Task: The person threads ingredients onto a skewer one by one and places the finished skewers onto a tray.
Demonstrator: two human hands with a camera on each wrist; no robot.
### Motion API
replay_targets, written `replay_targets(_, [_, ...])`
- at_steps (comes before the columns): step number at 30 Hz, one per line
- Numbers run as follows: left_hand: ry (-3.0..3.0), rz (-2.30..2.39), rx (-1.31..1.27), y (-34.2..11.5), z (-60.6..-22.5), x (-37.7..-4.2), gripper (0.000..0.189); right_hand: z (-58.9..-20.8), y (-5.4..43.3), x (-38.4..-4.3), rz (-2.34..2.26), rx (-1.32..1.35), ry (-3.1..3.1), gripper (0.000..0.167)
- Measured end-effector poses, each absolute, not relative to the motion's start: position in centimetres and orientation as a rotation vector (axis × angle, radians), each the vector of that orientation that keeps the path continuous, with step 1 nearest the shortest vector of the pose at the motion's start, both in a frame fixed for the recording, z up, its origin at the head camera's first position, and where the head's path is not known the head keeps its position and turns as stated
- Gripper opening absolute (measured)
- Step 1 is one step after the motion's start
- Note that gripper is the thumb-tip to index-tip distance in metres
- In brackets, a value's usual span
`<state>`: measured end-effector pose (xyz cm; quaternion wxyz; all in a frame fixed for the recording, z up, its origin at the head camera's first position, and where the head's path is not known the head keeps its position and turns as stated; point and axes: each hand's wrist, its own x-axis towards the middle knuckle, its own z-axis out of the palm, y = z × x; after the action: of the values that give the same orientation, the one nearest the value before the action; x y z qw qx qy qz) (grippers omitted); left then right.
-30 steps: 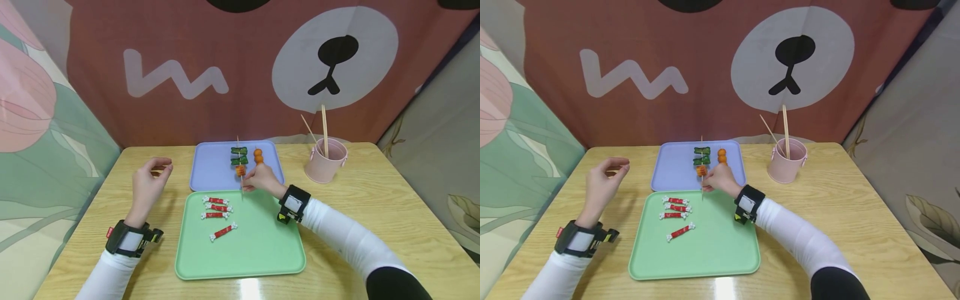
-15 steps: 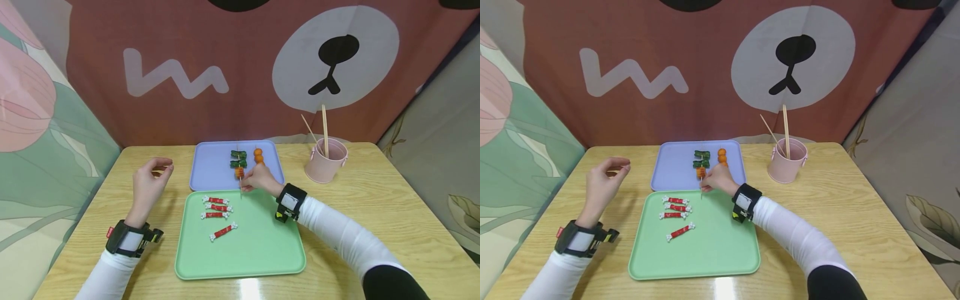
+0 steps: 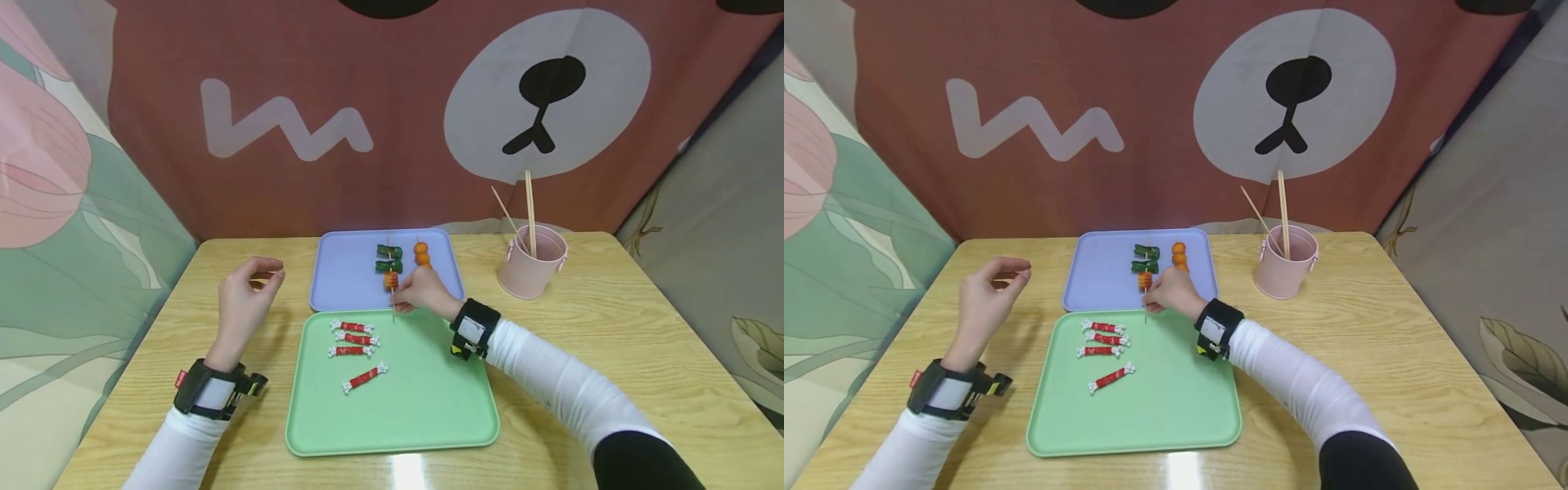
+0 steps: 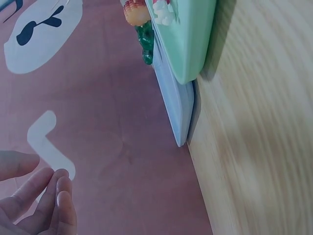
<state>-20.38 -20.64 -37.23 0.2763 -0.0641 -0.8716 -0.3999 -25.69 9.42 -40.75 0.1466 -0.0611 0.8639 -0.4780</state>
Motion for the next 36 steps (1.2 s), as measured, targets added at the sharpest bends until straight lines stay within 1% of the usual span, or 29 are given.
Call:
replay_targets(6, [-2.354,-1.086,-0.171,-20.4,-37.1,-20.4,0.016,-40.6,9.7,-25.6,-1.324,-0.214,2.511,0.013])
replay_targets(12, [-2.333,-1.087,-0.193,-19.9,-36.9,-20.6,0.017,-39.4,10.8,-24.9,-1.174,-0.305,2.711,0.021])
replay_targets(20, [-2.286,-1.164,-0.252,-18.2,-36.3,-21.6,0.017,-36.7,14.6,-24.7,-1.423,-0.388,3.225,0.023])
replay_targets(27, [-2.243,-1.243,-0.292,-16.5,-35.9,-22.6,0.015,-35.6,18.7,-26.3,-1.715,-0.312,3.511,0.027])
replay_targets(36, [-2.238,-1.273,-0.347,-14.4,-35.5,-23.4,0.016,-34.7,21.4,-28.0,-1.821,-0.067,3.613,0.03])
